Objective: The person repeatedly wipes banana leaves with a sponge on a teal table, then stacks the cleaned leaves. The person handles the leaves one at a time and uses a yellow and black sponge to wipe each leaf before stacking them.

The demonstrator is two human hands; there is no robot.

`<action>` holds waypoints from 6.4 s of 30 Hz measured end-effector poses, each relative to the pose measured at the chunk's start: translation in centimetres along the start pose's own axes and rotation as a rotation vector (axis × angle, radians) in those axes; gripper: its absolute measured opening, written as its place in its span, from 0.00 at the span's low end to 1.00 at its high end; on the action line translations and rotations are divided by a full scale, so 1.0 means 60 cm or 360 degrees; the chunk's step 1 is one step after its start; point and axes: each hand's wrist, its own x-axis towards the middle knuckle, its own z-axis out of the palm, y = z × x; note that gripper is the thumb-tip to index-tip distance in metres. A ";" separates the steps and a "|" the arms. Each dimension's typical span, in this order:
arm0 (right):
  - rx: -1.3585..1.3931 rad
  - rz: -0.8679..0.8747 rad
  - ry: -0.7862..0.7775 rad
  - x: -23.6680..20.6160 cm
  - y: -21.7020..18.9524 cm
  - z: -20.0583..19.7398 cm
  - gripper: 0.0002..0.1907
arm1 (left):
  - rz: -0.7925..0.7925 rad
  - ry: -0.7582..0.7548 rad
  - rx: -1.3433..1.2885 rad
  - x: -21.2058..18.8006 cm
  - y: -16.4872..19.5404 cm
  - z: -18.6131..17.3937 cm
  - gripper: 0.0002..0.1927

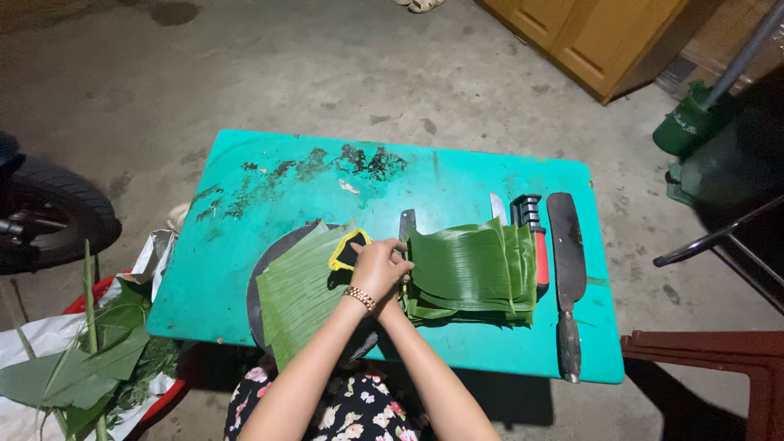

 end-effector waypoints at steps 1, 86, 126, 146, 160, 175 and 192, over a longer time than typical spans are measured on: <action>-0.0255 -0.0111 0.0039 0.000 -0.005 -0.001 0.23 | -0.0012 0.0003 0.0054 -0.002 0.003 0.004 0.18; -0.0686 -0.0609 -0.0758 -0.130 -0.174 0.150 0.27 | 0.0122 0.1059 0.0469 -0.388 -0.265 -0.132 0.06; -0.0933 -0.0382 0.0027 -0.006 -0.071 0.029 0.30 | -0.0536 0.0881 -0.0773 -0.331 -0.275 -0.183 0.27; -0.0762 -0.0280 0.0030 0.014 -0.033 0.021 0.26 | -0.0479 0.0747 -0.1152 -0.265 -0.250 -0.202 0.15; 0.0102 -0.0221 0.0613 -0.022 -0.150 -0.076 0.13 | 0.0546 0.0668 0.0485 -0.277 -0.156 -0.236 0.12; -0.0626 -0.0648 -0.0555 -0.073 -0.121 0.109 0.26 | 0.0185 0.0758 0.0640 -0.325 -0.228 -0.162 0.10; -0.0554 -0.0431 0.0094 0.062 -0.048 0.062 0.27 | -0.0485 0.0986 -0.0814 -0.329 -0.242 -0.148 0.28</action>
